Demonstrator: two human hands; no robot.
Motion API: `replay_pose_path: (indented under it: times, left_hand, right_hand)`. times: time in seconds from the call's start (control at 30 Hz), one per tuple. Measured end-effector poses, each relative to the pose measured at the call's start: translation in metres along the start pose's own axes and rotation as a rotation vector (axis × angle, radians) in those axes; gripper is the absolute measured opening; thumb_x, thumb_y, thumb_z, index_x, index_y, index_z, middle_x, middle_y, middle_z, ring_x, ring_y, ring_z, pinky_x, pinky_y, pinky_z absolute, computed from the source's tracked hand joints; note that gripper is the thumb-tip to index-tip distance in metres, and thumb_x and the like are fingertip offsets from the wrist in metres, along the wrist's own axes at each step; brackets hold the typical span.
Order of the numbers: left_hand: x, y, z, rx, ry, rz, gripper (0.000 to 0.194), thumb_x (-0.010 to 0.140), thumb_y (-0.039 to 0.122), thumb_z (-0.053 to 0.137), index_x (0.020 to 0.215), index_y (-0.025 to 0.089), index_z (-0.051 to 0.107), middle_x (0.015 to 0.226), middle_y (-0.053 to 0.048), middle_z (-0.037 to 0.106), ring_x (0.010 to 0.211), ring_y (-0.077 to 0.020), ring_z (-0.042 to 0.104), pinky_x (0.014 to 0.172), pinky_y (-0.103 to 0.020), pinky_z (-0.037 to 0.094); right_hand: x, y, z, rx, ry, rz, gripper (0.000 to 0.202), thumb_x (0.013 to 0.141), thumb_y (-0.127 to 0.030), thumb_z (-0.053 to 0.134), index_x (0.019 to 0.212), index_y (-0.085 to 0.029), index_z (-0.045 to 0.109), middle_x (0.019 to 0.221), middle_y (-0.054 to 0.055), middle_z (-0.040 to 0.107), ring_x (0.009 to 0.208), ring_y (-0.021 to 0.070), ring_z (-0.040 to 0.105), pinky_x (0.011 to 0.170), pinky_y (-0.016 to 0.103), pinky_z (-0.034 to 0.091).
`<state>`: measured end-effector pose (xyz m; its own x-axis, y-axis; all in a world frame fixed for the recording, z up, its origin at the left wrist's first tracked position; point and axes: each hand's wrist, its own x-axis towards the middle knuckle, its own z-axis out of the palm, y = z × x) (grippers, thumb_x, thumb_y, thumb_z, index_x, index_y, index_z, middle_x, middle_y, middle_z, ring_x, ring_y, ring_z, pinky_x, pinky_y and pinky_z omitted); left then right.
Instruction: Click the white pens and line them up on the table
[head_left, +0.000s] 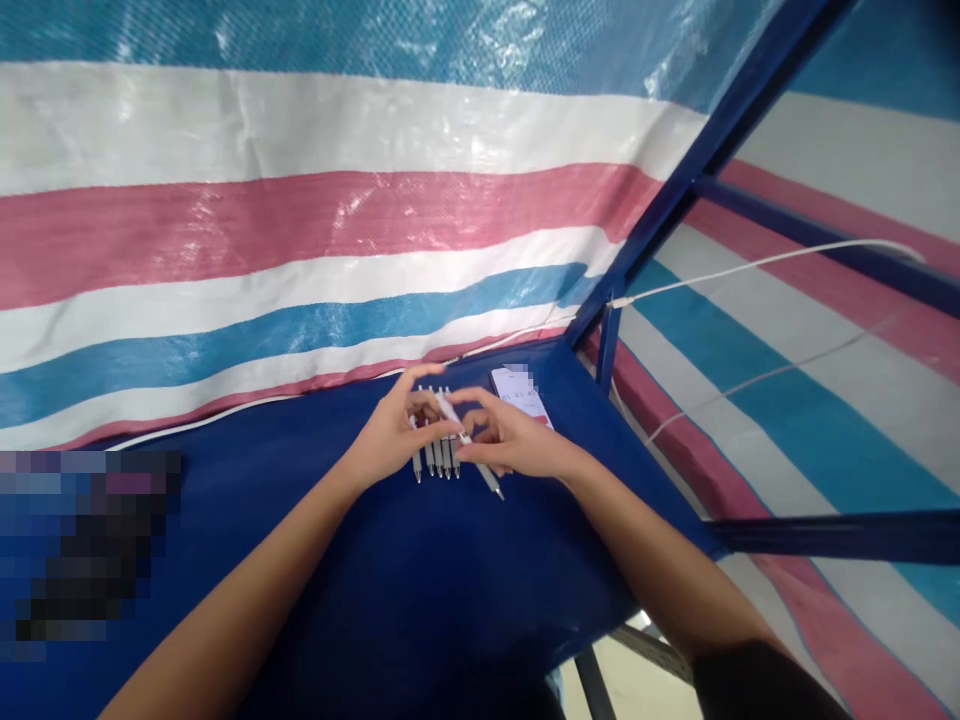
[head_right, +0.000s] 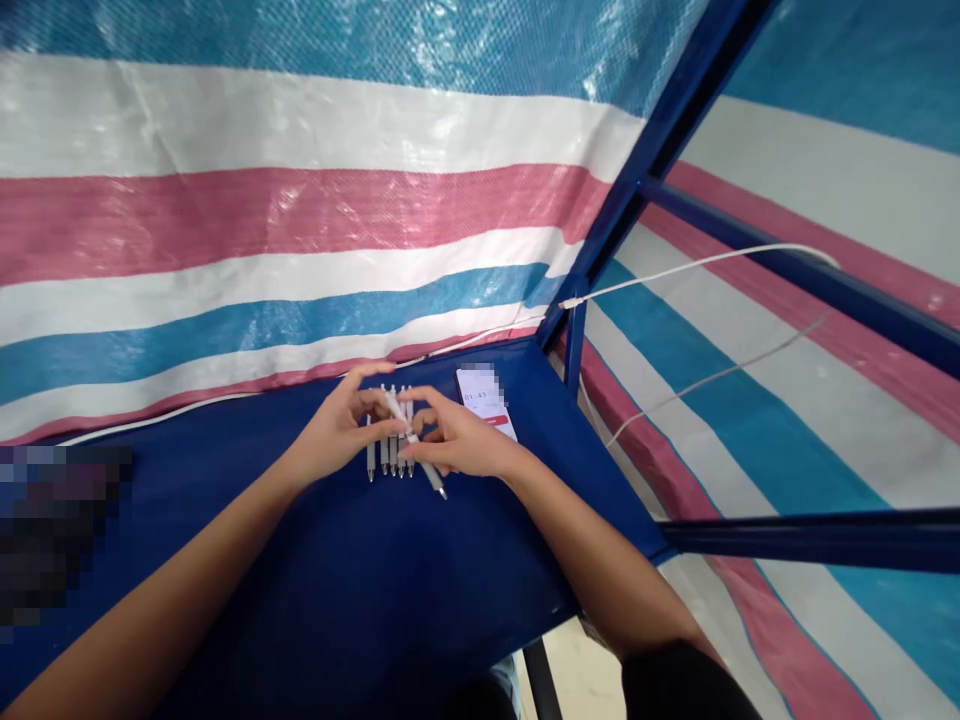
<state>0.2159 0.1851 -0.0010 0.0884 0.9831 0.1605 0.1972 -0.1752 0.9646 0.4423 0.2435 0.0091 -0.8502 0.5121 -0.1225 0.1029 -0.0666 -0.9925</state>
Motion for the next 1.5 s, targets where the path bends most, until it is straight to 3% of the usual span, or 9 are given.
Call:
replay_pose_path:
  times: [0.07, 0.13, 0.33, 0.47, 0.57, 0.77, 0.97, 1.17, 1.5]
  left_hand:
    - [0.000, -0.009, 0.006, 0.128, 0.186, 0.057, 0.063, 0.092, 0.040, 0.081, 0.146, 0.024, 0.053, 0.087, 0.001, 0.072, 0.070, -0.0145, 0.064, 0.067, -0.028, 0.049]
    - [0.001, -0.018, 0.008, 0.273, 0.295, 0.089, 0.048, 0.098, 0.038, 0.072, 0.141, 0.024, 0.056, 0.083, 0.003, 0.068, 0.068, -0.0140, 0.060, 0.066, -0.028, 0.046]
    - [0.002, -0.031, 0.003, 0.558, 0.264, 0.119, 0.026, 0.104, 0.036, 0.060, 0.123, 0.020, 0.068, 0.076, 0.002, 0.061, 0.068, -0.0173, 0.059, 0.076, -0.035, 0.046]
    - [0.001, -0.038, 0.002, 0.811, 0.262, 0.152, 0.030, 0.107, 0.035, 0.057, 0.126, 0.018, 0.071, 0.088, -0.006, 0.069, 0.091, -0.0271, 0.067, 0.087, -0.041, 0.045]
    - [0.000, -0.045, 0.001, 0.926, 0.317, 0.133, 0.032, 0.107, 0.037, 0.057, 0.127, 0.017, 0.072, 0.100, -0.012, 0.072, 0.103, -0.0325, 0.067, 0.090, -0.044, 0.045]
    - [0.000, -0.050, -0.001, 0.876, 0.278, 0.109, 0.030, 0.105, 0.035, 0.059, 0.126, 0.016, 0.070, 0.098, -0.010, 0.069, 0.090, -0.0280, 0.067, 0.085, -0.041, 0.047]
    - [0.001, -0.047, -0.001, 0.799, 0.181, 0.078, 0.022, 0.104, 0.031, 0.059, 0.119, 0.019, 0.069, 0.072, 0.002, 0.059, 0.073, -0.0221, 0.064, 0.078, -0.036, 0.040]
    - [0.000, -0.046, -0.002, 0.769, 0.193, 0.069, 0.019, 0.103, 0.028, 0.061, 0.117, 0.019, 0.069, 0.070, 0.004, 0.055, 0.070, -0.0205, 0.061, 0.078, -0.036, 0.037]
    - [-0.009, -0.020, 0.017, 0.962, 0.173, 0.326, 0.025, 0.109, 0.036, 0.056, 0.119, 0.021, 0.073, 0.094, -0.008, 0.065, 0.092, -0.0267, 0.062, 0.084, -0.041, 0.043]
  right_hand:
    - [0.002, 0.003, 0.001, 0.009, 0.082, -0.004, 0.083, 0.089, -0.027, 0.084, 0.157, -0.032, 0.035, 0.095, -0.007, 0.063, 0.045, 0.0061, 0.056, 0.036, 0.020, 0.043]
    - [0.004, 0.006, -0.002, -0.003, 0.165, -0.021, 0.088, 0.089, -0.022, 0.080, 0.160, -0.034, 0.029, 0.094, -0.008, 0.060, 0.042, 0.0057, 0.057, 0.033, 0.020, 0.044]
    - [0.014, 0.016, -0.012, 0.030, 0.264, -0.045, 0.074, 0.088, -0.027, 0.077, 0.147, -0.030, 0.032, 0.095, -0.009, 0.059, 0.039, 0.0068, 0.058, 0.031, 0.021, 0.047]
    - [0.015, 0.018, 0.000, 0.006, 0.280, -0.085, 0.081, 0.091, -0.026, 0.077, 0.155, -0.030, 0.027, 0.100, -0.006, 0.060, 0.045, 0.0065, 0.060, 0.036, 0.022, 0.051]
    - [0.015, 0.019, 0.011, -0.021, 0.234, -0.072, 0.070, 0.095, -0.024, 0.073, 0.152, -0.031, 0.033, 0.097, -0.007, 0.059, 0.044, 0.0059, 0.059, 0.036, 0.021, 0.050]
    - [0.014, 0.021, 0.010, -0.064, 0.227, -0.058, 0.075, 0.095, -0.027, 0.072, 0.159, -0.034, 0.033, 0.095, -0.007, 0.058, 0.045, 0.0076, 0.062, 0.038, 0.023, 0.053]
    - [0.015, 0.020, -0.001, -0.084, 0.427, -0.078, 0.072, 0.099, -0.032, 0.070, 0.161, -0.035, 0.034, 0.097, -0.003, 0.058, 0.048, 0.0097, 0.059, 0.039, 0.026, 0.051]
    - [0.016, 0.023, -0.006, -0.142, 0.451, -0.042, 0.073, 0.098, -0.030, 0.068, 0.163, -0.035, 0.035, 0.098, -0.001, 0.061, 0.048, 0.0114, 0.058, 0.039, 0.030, 0.051]
    - [0.013, 0.014, -0.013, -0.218, 0.453, -0.039, 0.070, 0.093, -0.028, 0.073, 0.155, -0.029, 0.041, 0.088, -0.004, 0.063, 0.046, 0.0126, 0.062, 0.037, 0.026, 0.049]
